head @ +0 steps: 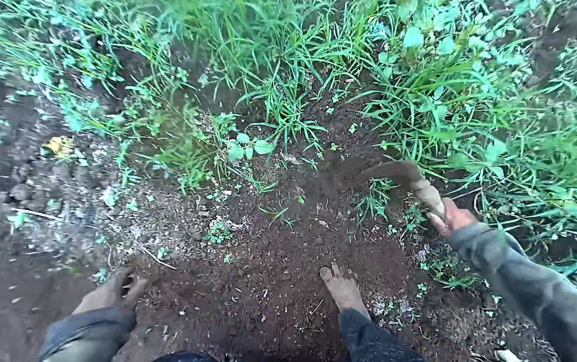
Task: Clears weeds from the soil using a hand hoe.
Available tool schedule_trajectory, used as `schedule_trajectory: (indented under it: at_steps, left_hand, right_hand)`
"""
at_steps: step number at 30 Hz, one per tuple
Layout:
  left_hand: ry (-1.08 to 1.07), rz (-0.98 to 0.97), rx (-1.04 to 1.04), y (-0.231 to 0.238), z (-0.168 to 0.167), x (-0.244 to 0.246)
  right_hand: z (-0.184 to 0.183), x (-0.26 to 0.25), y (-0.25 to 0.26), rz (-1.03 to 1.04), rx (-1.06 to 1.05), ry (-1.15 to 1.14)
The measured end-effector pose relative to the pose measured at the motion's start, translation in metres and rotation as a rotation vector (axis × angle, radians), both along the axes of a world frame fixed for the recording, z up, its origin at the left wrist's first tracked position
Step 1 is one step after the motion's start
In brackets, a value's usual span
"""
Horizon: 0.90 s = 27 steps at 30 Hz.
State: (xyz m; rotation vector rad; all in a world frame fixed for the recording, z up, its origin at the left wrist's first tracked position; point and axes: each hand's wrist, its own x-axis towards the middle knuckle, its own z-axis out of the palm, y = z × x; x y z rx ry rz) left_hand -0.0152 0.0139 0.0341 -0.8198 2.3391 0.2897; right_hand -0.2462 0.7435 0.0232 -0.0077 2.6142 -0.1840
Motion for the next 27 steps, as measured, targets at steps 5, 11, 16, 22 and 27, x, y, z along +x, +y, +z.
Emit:
schedule_trajectory:
  at_steps: [5, 11, 16, 22, 27]
  left_hand:
    - [0.127, -0.228, -0.003, 0.139, 0.042, -0.111]
    - [0.156, -0.516, 0.148, 0.195, 0.033, -0.134]
    - [0.154, -0.564, 0.170, 0.232, 0.021, -0.168]
    - [0.342, -0.777, 0.317, 0.296, 0.015, -0.189]
    - [0.288, -0.676, 0.341, 0.281, -0.008, -0.179]
  right_hand:
    - [0.031, -0.082, -0.054, -0.188, -0.094, -0.058]
    - [-0.040, 0.047, 0.049, -0.187, -0.024, -0.231]
    - [0.007, -0.005, 0.018, -0.208, -0.134, -0.132]
    - [-0.014, 0.077, 0.000, -0.271, 0.008, -0.416]
    - [0.025, 0.088, 0.056, -0.235, -0.028, -0.321]
